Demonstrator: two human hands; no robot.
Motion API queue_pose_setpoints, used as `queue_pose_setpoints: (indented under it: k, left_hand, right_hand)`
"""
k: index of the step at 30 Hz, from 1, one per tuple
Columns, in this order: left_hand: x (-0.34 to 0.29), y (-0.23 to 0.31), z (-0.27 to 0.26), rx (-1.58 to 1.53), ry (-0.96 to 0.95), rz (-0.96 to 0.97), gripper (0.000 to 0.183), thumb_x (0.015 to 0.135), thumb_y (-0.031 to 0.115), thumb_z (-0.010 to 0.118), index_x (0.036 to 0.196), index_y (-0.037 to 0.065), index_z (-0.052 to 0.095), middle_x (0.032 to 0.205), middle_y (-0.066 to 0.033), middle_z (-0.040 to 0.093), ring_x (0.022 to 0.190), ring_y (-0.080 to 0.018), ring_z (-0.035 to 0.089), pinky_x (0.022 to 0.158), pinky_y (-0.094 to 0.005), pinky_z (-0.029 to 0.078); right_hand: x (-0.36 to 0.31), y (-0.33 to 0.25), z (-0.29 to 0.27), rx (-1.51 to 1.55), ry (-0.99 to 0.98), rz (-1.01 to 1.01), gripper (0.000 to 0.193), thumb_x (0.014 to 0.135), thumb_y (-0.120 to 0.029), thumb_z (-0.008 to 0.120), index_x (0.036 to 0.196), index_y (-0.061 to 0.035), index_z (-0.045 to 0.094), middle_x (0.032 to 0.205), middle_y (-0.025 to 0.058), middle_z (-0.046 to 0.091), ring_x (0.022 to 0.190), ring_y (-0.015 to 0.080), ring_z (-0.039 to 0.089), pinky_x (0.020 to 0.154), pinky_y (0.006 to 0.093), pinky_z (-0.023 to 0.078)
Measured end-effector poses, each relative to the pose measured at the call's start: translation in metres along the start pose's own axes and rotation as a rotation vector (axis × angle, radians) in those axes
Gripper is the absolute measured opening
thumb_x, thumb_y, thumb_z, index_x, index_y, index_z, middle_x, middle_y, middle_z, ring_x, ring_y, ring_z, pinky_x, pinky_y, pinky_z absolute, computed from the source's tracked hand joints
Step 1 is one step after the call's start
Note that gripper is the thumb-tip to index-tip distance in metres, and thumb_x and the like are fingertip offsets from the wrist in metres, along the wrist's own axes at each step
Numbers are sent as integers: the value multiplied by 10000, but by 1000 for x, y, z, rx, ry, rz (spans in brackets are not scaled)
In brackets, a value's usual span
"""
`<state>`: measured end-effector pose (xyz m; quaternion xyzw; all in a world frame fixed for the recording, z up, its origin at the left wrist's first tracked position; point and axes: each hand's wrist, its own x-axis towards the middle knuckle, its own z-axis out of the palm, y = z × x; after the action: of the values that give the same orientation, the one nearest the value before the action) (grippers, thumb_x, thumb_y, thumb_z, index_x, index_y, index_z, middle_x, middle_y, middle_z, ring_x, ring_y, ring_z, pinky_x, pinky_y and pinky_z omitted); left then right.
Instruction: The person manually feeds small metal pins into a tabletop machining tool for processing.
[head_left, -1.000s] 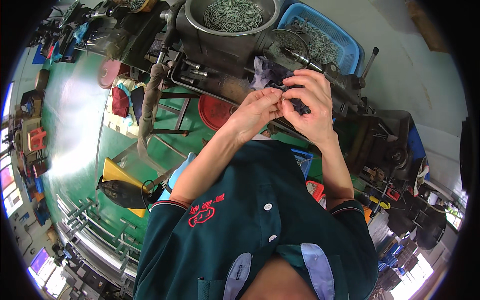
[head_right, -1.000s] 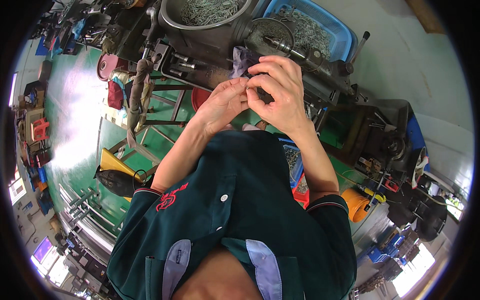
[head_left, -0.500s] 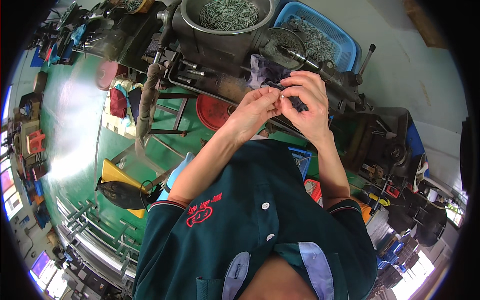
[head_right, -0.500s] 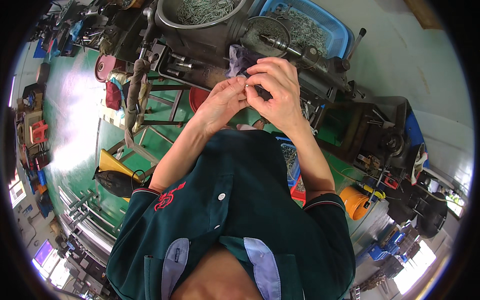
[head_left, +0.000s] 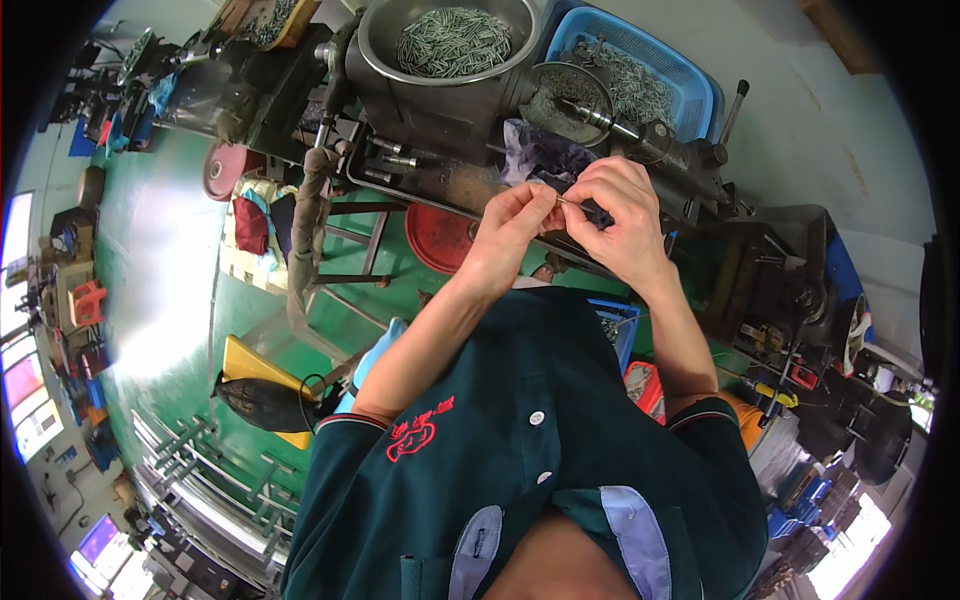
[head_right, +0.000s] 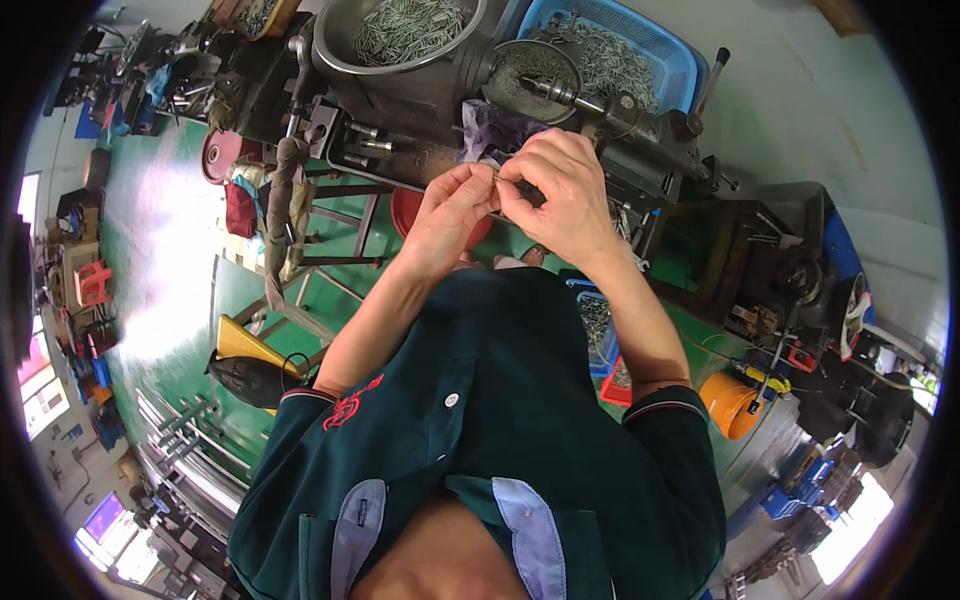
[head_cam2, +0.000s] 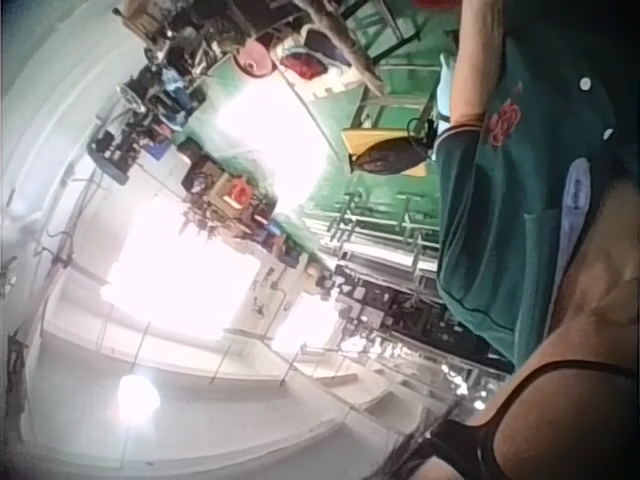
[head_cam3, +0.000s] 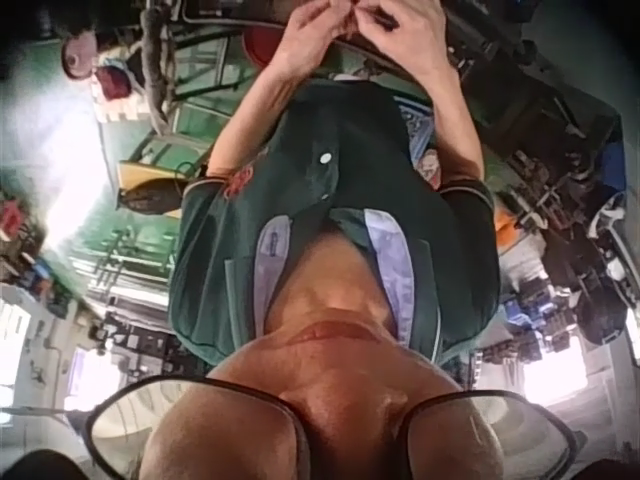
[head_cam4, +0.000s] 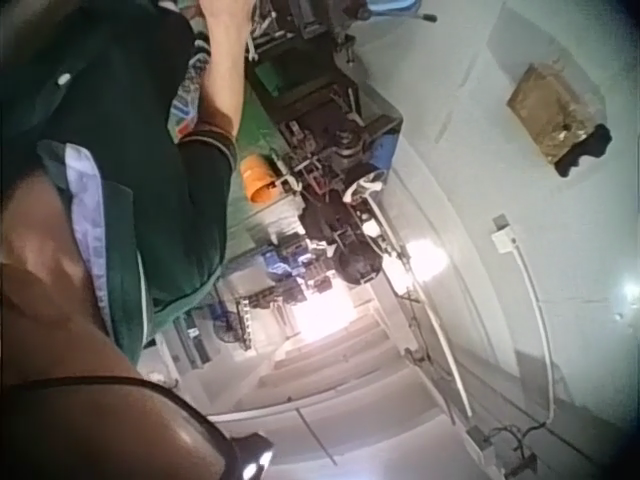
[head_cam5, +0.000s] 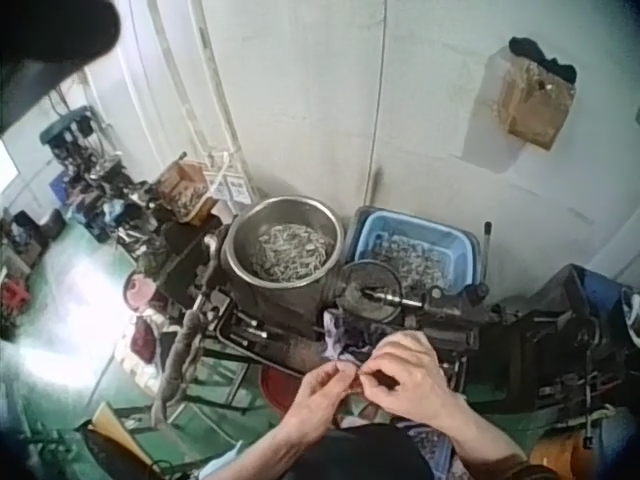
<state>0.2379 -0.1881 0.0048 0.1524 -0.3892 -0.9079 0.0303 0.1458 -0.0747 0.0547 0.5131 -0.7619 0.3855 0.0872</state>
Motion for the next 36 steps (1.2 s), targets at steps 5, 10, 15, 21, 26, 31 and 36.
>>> queue_pose_setpoints:
  k: [5, 10, 15, 21, 26, 31, 36]
  left_hand:
    - [-7, 15, -14, 594, 237, 446, 143, 843, 107, 535, 950, 12, 543, 868, -40, 562, 801, -115, 517, 716, -243, 415]
    - [-23, 79, -94, 1286, 649, 855, 235, 794, 104, 584, 1003, 8, 542, 911, -106, 569, 843, -203, 532, 741, -301, 422]
    - [-72, 111, -194, 1595, 1011, 656, 394, 789, 284, 602, 1036, -12, 520, 937, -177, 523, 916, -314, 495, 795, -402, 394]
    - [-106, 87, -238, 1630, 969, 270, 571, 784, 448, 564, 1112, -13, 487, 1085, -238, 502, 1009, -344, 493, 851, -399, 384]
    - [-104, 75, -235, 1547, 882, 143, 566, 764, 449, 581, 1066, -26, 522, 942, -214, 595, 890, -337, 572, 776, -378, 425]
    - [-98, 72, -231, 1568, 944, 146, 520, 752, 461, 594, 936, -26, 581, 809, -179, 622, 785, -308, 599, 713, -374, 437]
    - [-97, 70, -227, 1582, 1004, 142, 529, 706, 503, 606, 839, -9, 611, 728, -177, 624, 707, -327, 606, 644, -391, 450]
  right_hand:
    - [23, 39, -3, -43, -240, 192, 47, 629, -81, 581, 656, -62, 547, 641, 59, 533, 692, 240, 536, 644, 337, 414]
    - [50, 142, 36, -137, 24, 233, 172, 672, -221, 576, 691, -54, 610, 620, 110, 580, 613, 309, 576, 606, 401, 466]
    - [58, 172, 77, -222, -142, 328, 171, 666, -237, 572, 734, -87, 616, 687, 95, 600, 730, 290, 586, 683, 420, 454]
    - [55, 168, 88, -238, -217, 414, 152, 678, -227, 550, 782, -138, 616, 764, 68, 612, 856, 276, 564, 786, 436, 407]
    - [55, 165, 88, -258, -218, 418, 149, 689, -214, 533, 789, -146, 621, 797, 60, 619, 902, 260, 556, 812, 439, 387]
    - [56, 167, 87, -200, -262, 468, 169, 691, -211, 538, 821, -165, 635, 822, 58, 628, 890, 257, 568, 813, 447, 384]
    - [55, 165, 85, -155, -215, 424, 170, 669, -229, 575, 803, -156, 651, 800, 54, 638, 826, 249, 593, 765, 404, 426]
